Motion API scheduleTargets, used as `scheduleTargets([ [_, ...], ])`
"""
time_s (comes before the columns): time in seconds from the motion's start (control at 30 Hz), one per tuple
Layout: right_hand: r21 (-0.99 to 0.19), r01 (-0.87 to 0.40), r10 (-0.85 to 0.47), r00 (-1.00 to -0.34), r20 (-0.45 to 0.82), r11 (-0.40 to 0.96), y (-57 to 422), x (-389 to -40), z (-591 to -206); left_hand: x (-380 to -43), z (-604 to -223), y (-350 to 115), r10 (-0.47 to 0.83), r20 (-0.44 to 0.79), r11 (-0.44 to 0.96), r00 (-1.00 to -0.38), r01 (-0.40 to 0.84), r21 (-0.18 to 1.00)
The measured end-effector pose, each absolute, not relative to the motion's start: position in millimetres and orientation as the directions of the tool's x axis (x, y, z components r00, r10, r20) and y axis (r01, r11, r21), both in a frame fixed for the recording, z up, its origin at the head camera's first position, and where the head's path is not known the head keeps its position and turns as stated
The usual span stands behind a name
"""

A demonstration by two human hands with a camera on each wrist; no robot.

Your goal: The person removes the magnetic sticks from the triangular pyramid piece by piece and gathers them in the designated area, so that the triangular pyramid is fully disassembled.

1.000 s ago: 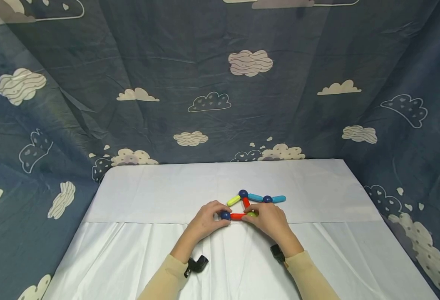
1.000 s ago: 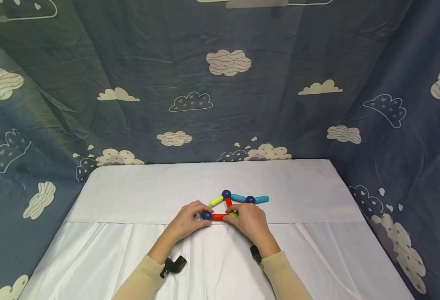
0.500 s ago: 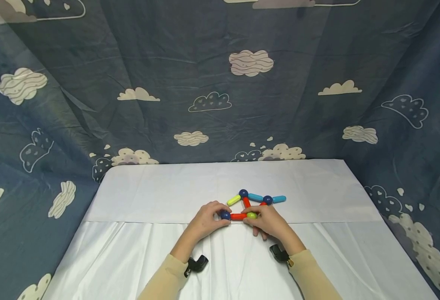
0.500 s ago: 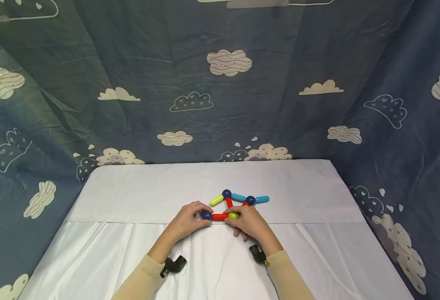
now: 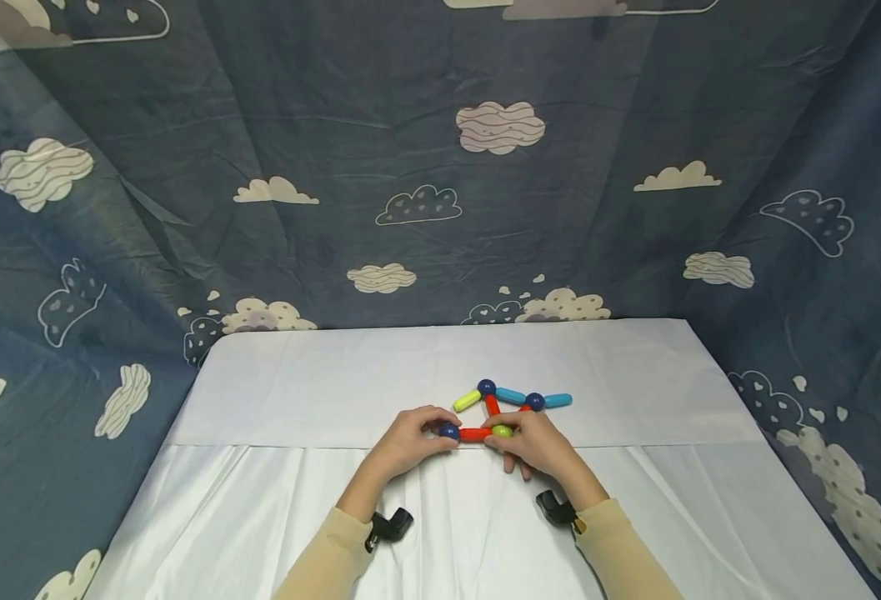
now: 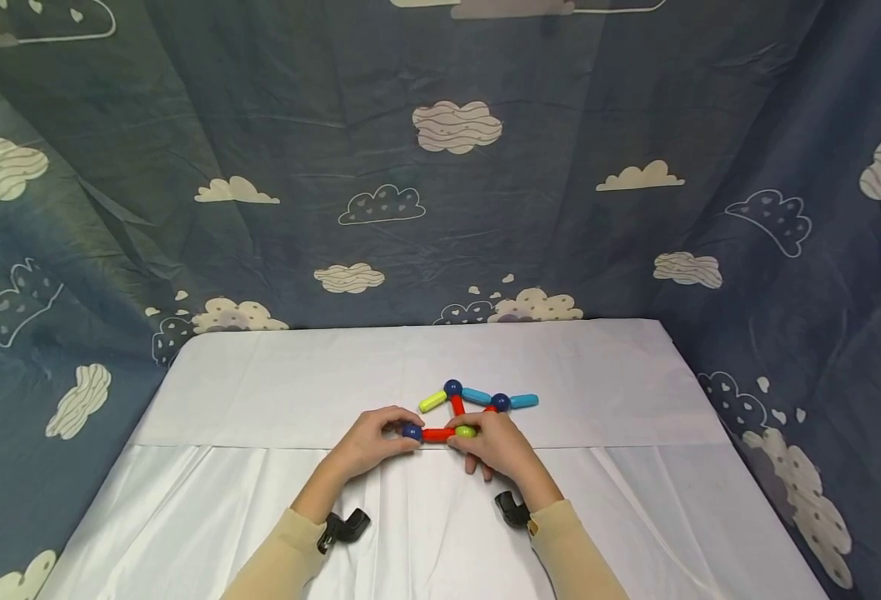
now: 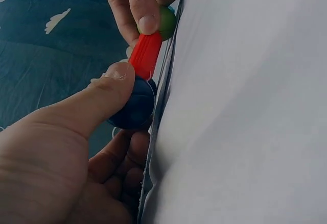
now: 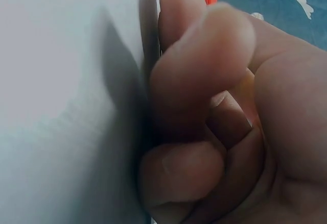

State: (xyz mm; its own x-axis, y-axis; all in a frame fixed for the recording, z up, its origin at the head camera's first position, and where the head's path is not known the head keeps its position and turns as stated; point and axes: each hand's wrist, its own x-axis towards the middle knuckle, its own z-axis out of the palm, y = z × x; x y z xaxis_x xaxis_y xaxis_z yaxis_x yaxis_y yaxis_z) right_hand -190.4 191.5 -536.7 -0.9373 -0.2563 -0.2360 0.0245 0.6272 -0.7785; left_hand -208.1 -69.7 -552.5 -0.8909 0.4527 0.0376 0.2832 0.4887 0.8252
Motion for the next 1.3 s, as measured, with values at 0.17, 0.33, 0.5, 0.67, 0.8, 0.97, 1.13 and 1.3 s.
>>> scheduleTargets([
  [0.17,-0.759,0.071,-0.205,-0.943,-0.262,0.647,191,-190,-534,-211,-552,-77,0.410,0.017,0.456,-0.912,0.221,0.862],
  [0.33,-0.747,0.056,-0.197,-0.949,-0.245,0.663,192,-190,-533,-212,-552,-81,0.394,0.011,0.436,-0.919,0.197,0.878],
  [0.5,-0.728,0.026,-0.185,-0.961,-0.208,0.685,191,-191,-534,-212,-552,-80,0.391,0.012,0.428,-0.920,0.193,0.883],
  [0.67,-0.708,0.037,-0.161,-0.964,-0.211,0.705,189,-191,-534,-212,-552,-80,0.387,0.013,0.425,-0.922,0.190,0.885],
  [0.8,-0.708,0.031,-0.156,-0.968,-0.197,0.705,188,-190,-535,-213,-551,-79,0.356,0.009,0.409,-0.934,0.164,0.898],
  [0.97,-0.713,0.023,-0.159,-0.969,-0.187,0.700,188,-190,-535,-214,-550,-79,0.290,0.016,0.391,-0.957,0.134,0.910],
  [1.13,-0.716,0.022,-0.161,-0.969,-0.187,0.697,189,-190,-536,-215,-549,-85,0.225,0.086,0.373,-0.971,0.167,0.913],
  [1.3,-0.721,0.029,-0.165,-0.966,-0.198,0.693,190,-191,-537,-222,-546,-98,0.124,0.168,0.317,-0.978,0.200,0.927],
])
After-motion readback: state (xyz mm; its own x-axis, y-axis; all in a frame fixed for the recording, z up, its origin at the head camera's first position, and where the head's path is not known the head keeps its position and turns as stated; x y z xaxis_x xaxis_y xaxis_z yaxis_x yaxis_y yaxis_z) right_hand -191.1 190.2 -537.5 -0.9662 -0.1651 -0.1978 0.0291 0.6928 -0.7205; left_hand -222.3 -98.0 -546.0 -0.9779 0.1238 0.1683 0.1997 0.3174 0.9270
